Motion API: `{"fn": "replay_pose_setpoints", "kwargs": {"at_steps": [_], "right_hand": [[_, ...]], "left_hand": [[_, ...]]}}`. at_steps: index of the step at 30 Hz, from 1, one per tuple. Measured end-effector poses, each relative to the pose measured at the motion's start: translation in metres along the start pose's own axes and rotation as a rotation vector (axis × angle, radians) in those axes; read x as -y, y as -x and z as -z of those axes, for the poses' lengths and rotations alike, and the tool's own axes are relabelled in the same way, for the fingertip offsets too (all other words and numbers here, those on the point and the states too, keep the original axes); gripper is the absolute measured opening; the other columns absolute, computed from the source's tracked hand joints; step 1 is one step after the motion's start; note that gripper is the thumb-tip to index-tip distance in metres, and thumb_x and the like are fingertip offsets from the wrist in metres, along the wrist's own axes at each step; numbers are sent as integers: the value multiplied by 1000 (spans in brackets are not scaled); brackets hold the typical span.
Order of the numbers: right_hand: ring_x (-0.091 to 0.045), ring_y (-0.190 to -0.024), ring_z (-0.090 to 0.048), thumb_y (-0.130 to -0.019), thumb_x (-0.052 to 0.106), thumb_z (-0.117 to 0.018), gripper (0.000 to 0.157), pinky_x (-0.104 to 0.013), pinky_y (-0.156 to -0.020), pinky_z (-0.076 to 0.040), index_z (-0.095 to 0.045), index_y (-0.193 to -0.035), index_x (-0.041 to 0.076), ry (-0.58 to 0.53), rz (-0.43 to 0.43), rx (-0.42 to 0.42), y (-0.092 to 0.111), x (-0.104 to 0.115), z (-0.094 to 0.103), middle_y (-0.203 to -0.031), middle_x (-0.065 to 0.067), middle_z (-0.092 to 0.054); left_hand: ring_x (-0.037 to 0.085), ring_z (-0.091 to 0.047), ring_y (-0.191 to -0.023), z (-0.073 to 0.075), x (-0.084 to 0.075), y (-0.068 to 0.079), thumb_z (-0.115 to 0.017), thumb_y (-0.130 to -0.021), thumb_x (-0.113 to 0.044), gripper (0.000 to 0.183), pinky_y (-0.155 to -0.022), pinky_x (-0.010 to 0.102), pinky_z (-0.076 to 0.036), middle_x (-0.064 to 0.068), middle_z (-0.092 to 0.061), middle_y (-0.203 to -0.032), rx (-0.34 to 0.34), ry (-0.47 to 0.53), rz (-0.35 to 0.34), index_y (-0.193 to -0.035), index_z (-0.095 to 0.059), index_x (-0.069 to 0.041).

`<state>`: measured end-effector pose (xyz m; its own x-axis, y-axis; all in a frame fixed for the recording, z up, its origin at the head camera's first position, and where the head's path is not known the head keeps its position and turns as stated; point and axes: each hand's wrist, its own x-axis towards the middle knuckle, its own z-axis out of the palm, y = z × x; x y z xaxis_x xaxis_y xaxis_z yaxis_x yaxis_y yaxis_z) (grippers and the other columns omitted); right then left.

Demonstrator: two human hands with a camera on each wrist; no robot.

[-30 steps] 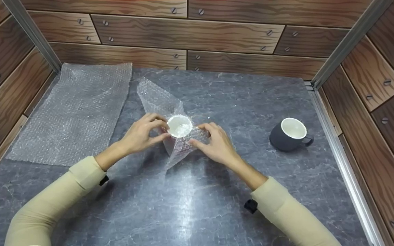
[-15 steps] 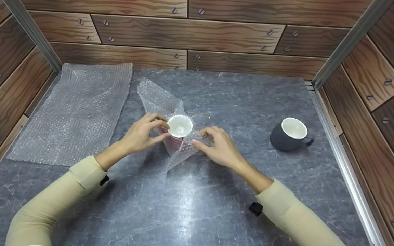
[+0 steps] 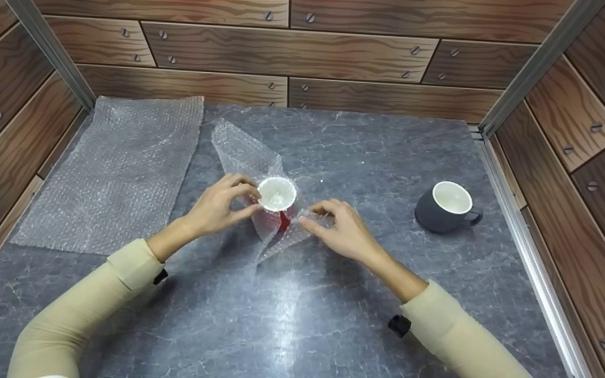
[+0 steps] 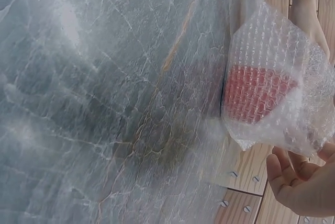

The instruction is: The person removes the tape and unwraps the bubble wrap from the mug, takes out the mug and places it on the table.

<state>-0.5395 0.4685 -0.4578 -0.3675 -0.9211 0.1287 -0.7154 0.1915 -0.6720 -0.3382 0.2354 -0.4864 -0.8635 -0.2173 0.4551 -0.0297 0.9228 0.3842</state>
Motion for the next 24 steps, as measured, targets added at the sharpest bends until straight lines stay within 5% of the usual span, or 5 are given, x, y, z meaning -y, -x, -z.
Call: {"fn": "replay_pose_setpoints", "kwargs": {"at_steps": [9,14,24], "right_hand": [[-12,-86,-65,-107,32,-61,29,-22,-72,-54,-78,-118,11,-52,-62,73,2,-2,8,-109,-11,-79],[-10,-94,-67,-112,29,-51,37,-23,-81,-56,-78,-116,4,-116,-68,85,3,-4,11,-115,-16,-79],[-17,-92,-65,-100,32,-73,31,-25,-80,-55,-79,-118,8,-22,-81,68,11,-11,9,-108,-10,-74]], "left_hand": [[23,-64,-109,-1,0,0,-73,-99,-37,24,-93,37,-60,5,-71,-119,1,5,1,-108,-75,-14],[24,-64,-112,0,-1,0,-72,-99,-38,25,-95,38,-60,5,-71,-122,17,-3,15,-109,-74,-15],[25,-64,-113,1,-1,0,-72,-100,-38,26,-97,39,-60,5,-71,-122,22,-8,13,-109,-75,-14]]}}
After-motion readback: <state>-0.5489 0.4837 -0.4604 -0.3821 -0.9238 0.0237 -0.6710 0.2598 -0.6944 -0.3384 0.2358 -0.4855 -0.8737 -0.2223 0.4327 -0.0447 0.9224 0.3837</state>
